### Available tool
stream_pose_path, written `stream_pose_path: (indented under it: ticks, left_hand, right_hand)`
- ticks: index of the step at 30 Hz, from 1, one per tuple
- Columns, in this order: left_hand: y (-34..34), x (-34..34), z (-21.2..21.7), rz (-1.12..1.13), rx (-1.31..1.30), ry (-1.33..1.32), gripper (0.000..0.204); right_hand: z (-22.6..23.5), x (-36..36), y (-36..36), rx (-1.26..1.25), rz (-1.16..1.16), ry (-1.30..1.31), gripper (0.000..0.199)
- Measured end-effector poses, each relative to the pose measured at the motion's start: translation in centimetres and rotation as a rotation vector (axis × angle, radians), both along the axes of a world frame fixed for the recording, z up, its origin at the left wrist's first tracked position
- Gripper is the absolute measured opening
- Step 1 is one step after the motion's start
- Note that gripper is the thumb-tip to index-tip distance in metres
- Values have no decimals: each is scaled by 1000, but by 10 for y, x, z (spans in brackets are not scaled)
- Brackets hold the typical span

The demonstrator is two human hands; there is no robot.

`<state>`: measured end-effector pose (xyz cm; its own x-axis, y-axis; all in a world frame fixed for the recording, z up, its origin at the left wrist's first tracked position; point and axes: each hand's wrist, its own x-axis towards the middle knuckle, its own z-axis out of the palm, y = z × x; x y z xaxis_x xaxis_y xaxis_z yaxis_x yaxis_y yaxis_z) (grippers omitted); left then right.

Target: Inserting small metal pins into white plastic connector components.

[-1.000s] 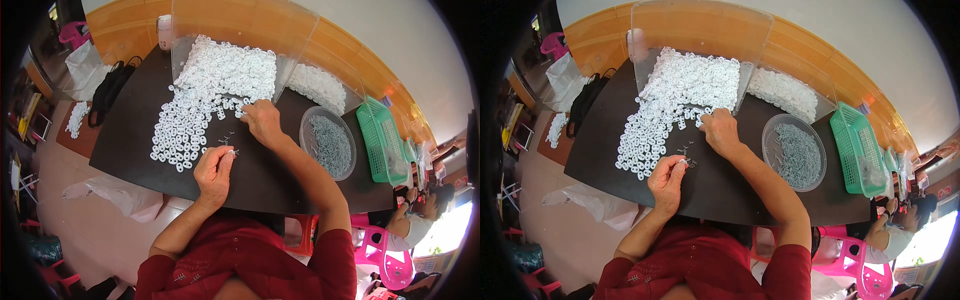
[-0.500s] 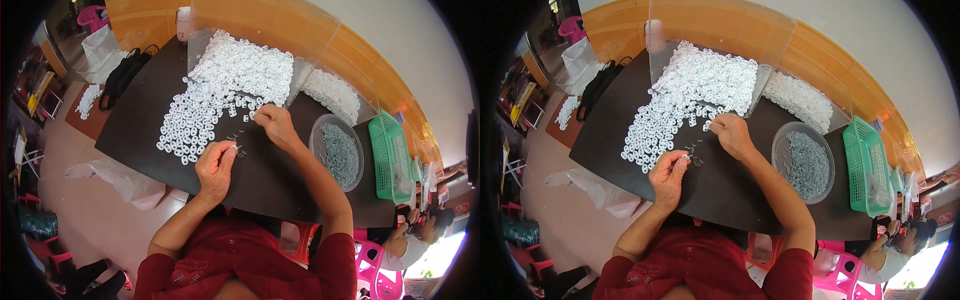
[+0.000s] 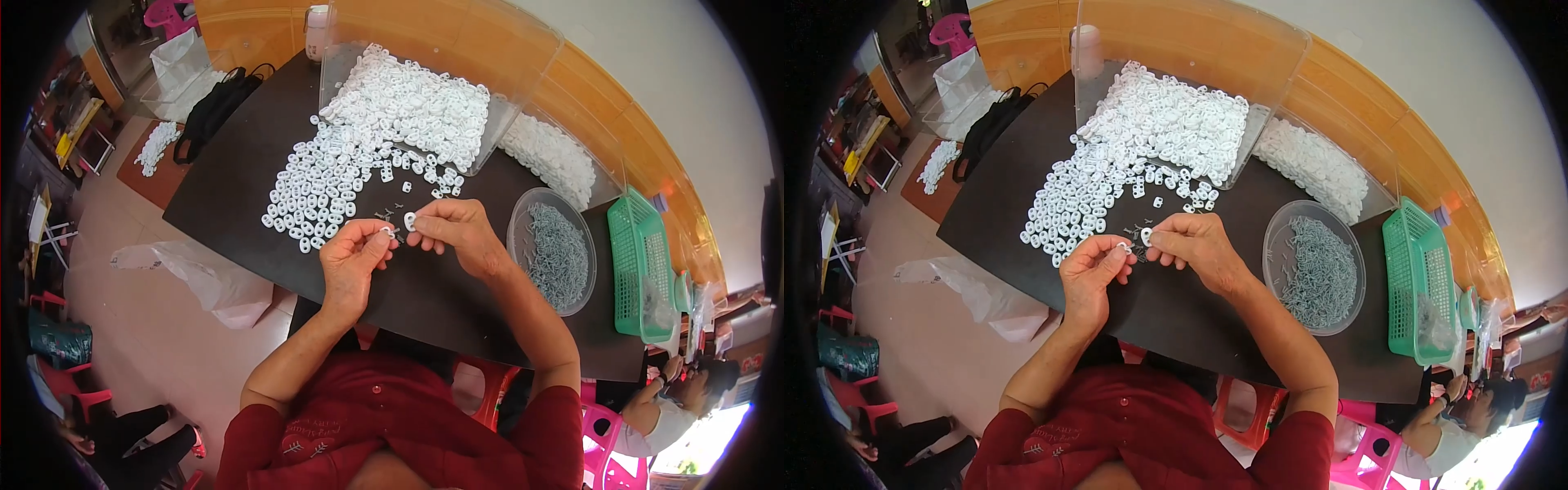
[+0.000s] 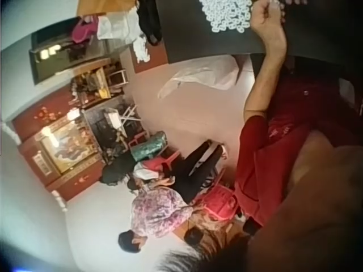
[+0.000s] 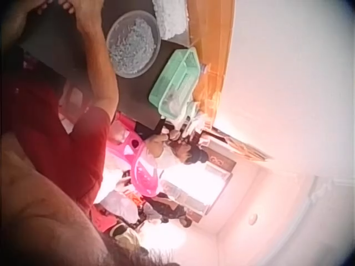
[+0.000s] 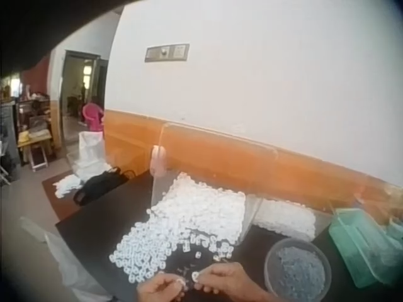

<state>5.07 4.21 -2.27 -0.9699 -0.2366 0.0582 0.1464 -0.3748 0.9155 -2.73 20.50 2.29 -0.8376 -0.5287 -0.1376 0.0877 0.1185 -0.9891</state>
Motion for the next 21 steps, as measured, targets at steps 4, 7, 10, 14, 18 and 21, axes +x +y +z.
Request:
stream_pose_path:
  ticks: [4, 7, 10, 14, 18, 21]
  left_hand:
    - [0, 5, 10, -59, 116, -26, 16]
    - [-1, 8, 12, -89, 135, -16, 17]
    - [-5, 9, 9, -95, 145, 1, 17]
    - [-6, 10, 8, -141, 138, 58, 18]
    - [-6, 12, 6, -163, 146, 75, 20]
    - [-4, 13, 8, -166, 175, 61, 18]
  right_hand:
    - [-1, 8, -3, -33, 58, -19, 15]
    - [0, 16, -7, -55, 10, -9, 14]
    - [2, 23, -11, -53, -49, 0, 14]
    - [4, 30, -12, -19, -20, -7, 14]
    - [5, 38, -18, -37, -96, 19, 14]
    - [3, 43, -20, -93, -195, 47, 14]
